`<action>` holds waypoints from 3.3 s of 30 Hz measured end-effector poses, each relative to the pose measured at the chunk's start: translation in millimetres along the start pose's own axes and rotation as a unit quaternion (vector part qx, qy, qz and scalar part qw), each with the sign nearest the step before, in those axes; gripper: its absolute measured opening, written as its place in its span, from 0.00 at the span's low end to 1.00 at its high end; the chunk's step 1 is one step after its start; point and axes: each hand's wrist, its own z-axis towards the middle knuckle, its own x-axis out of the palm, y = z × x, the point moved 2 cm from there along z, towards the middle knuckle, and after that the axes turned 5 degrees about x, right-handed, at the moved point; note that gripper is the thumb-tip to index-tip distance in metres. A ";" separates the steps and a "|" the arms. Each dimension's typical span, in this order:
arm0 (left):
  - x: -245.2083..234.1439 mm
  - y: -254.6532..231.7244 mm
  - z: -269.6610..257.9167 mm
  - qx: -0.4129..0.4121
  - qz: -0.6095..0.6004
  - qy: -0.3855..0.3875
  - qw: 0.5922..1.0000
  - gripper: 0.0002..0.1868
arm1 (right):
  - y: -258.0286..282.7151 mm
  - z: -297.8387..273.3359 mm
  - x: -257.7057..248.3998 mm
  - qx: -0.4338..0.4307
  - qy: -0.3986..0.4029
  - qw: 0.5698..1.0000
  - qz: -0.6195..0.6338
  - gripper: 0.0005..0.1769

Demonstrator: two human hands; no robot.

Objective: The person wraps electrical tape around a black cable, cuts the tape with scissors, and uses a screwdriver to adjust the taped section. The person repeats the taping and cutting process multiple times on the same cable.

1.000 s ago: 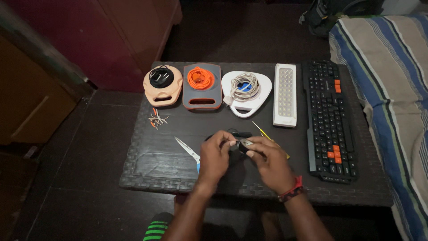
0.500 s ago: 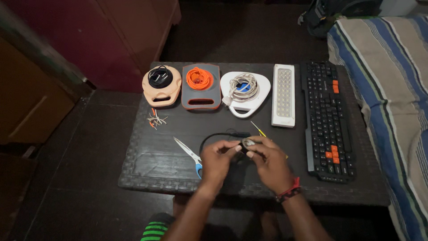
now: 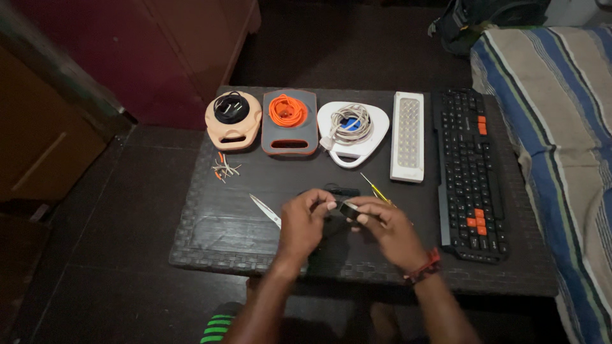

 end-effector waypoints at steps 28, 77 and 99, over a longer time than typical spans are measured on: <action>-140.2 47.1 6.5 -0.040 0.148 -0.294 0.943 0.04 | -4.2 36.8 155.2 0.064 -0.124 0.914 -0.381 0.19; -112.1 104.3 22.6 -0.266 -0.460 -0.033 0.846 0.22 | 4.2 44.2 167.6 0.027 -0.194 0.911 -0.363 0.14; -121.9 51.4 22.3 -0.085 -0.436 -0.013 0.896 0.19 | 26.0 32.7 149.1 0.029 -0.148 0.945 -0.291 0.25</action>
